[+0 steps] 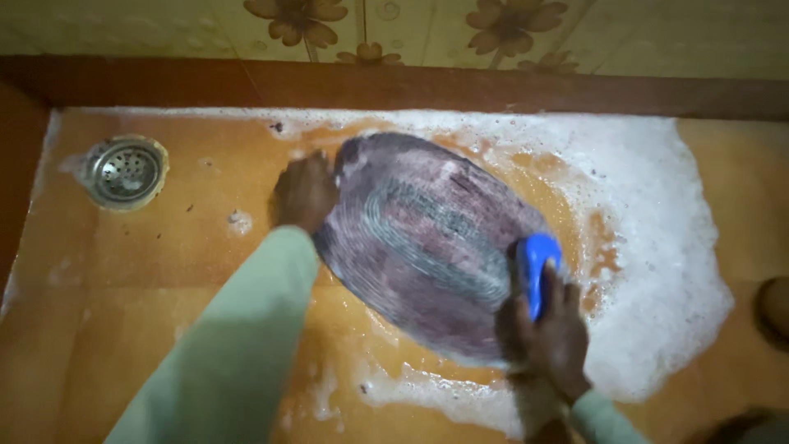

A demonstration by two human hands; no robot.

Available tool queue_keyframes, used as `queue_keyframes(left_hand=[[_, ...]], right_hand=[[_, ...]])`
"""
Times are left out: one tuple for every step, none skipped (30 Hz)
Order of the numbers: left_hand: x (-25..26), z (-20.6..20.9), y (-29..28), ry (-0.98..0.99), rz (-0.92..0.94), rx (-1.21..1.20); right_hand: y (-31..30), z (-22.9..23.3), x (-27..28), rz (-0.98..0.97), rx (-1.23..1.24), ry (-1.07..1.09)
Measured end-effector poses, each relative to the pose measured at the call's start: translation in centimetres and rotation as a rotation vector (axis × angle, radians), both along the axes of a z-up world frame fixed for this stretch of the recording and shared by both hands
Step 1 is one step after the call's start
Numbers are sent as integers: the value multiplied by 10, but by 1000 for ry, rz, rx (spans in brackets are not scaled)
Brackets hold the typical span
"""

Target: The person scrubs a small rug using a brush and soapy water on a tiled floor, then rinses and wrings it out.

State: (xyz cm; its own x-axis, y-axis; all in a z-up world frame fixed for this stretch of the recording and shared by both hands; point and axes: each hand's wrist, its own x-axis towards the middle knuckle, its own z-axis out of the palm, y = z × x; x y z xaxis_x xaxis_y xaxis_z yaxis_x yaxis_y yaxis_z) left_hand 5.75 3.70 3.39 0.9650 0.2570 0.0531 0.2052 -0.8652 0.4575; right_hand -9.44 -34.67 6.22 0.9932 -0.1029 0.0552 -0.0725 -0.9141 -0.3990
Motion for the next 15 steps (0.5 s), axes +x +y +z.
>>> queue_keyframes(left_hand=[[22, -1, -4, -50, 10, -7], [36, -5, -10, -100, 21, -15], [44, -10, -16, -124, -47, -37], [51, -14, -22, -148, -114, -58], [55, -17, -30, -172, -183, -81], [58, -20, -40, -151, -250, -148], [58, -22, -49, -128, -313, -214], [56, -21, -57, -106, -375, -280], [46, -19, -64, -150, -425, -281], [27, -17, -71, -194, -475, -281], [8, -13, -73, -238, -523, -278], [-9, -7, -71, -283, -453, -230], [-29, -3, -68, -322, -380, -180], [-46, 1, -65, -360, -309, -130], [-61, 2, -60, -297, -181, -86]], right_hand=[[14, 8, -13, 46, 101, -76], [27, 16, -32, -190, 254, 287], [38, 23, -50, -434, 405, 642], [45, 22, -57, -348, 369, 591], [50, 15, -70, -262, 332, 541], [51, 3, -81, -128, 381, 450], [49, -12, -90, 10, 426, 357], [44, -29, -96, 147, 469, 261], [39, -47, -98, 130, 583, 304], [34, -63, -100, 112, 697, 348], [31, -76, -98, 98, 812, 394], [21, -84, -88, 122, 856, 335], [6, -86, -74, 146, 904, 280], [-3, -84, -61, 170, 951, 225], [-10, -79, -45, 118, 830, 199]])
